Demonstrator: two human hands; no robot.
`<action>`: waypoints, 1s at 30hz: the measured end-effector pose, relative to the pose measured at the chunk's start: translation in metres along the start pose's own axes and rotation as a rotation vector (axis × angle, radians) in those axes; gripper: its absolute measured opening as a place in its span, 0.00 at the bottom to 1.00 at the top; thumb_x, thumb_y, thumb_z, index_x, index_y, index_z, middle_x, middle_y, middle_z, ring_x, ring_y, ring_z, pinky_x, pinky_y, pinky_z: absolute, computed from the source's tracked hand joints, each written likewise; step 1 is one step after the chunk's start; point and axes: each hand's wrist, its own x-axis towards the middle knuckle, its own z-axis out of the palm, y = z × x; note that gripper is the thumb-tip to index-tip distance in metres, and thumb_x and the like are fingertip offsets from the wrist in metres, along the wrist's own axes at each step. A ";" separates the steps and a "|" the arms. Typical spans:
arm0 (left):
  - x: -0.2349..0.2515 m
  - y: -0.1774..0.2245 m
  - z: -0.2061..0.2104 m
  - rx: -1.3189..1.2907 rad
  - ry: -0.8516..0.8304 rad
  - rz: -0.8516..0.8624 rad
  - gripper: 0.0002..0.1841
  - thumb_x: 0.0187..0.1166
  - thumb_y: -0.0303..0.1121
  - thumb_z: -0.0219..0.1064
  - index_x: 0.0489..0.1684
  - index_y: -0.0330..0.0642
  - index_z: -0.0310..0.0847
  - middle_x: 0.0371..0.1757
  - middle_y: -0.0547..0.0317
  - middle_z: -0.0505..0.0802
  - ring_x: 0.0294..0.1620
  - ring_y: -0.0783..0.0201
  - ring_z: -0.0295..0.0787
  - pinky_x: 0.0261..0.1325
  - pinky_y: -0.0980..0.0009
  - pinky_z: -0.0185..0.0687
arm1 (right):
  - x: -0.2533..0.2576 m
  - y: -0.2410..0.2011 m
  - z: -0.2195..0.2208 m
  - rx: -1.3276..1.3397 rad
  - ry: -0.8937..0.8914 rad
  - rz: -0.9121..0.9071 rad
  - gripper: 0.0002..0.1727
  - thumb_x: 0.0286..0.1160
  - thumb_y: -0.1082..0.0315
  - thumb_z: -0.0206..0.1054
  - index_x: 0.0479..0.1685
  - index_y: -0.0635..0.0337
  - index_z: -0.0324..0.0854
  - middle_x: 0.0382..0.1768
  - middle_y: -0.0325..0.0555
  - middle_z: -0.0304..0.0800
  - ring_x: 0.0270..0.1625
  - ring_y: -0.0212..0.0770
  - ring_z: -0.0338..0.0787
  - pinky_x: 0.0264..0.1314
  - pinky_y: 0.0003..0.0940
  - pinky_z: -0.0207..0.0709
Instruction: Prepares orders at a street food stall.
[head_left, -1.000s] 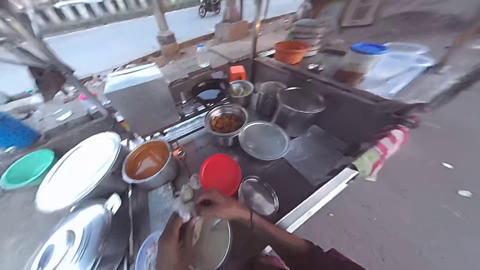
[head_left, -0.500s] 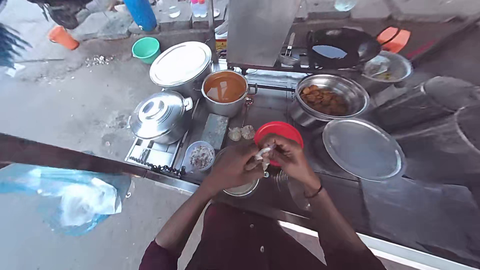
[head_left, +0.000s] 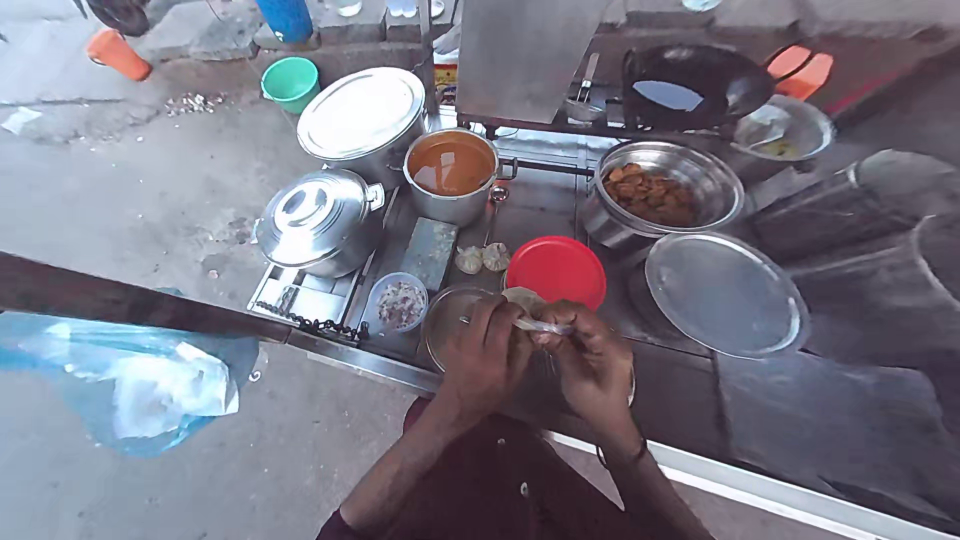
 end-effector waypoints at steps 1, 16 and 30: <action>0.001 -0.001 -0.002 -0.028 -0.012 0.009 0.13 0.79 0.37 0.68 0.50 0.36 0.87 0.56 0.44 0.91 0.52 0.59 0.92 0.49 0.68 0.92 | 0.000 -0.001 -0.001 -0.003 -0.014 -0.004 0.07 0.81 0.68 0.69 0.47 0.63 0.84 0.44 0.43 0.90 0.43 0.35 0.91 0.45 0.32 0.89; 0.020 -0.018 -0.040 -0.217 -0.404 -0.177 0.08 0.74 0.37 0.73 0.39 0.43 0.90 0.46 0.59 0.94 0.48 0.67 0.91 0.52 0.66 0.90 | 0.032 0.017 -0.026 -0.253 -0.447 -0.086 0.11 0.86 0.64 0.62 0.43 0.59 0.88 0.41 0.41 0.88 0.46 0.33 0.87 0.50 0.31 0.85; -0.005 -0.009 -0.025 0.056 -0.005 -0.055 0.10 0.77 0.32 0.70 0.46 0.35 0.90 0.48 0.47 0.95 0.50 0.59 0.95 0.51 0.67 0.93 | -0.006 -0.012 0.015 -0.614 -0.084 -0.279 0.12 0.83 0.64 0.60 0.46 0.59 0.88 0.43 0.51 0.92 0.46 0.41 0.91 0.49 0.34 0.86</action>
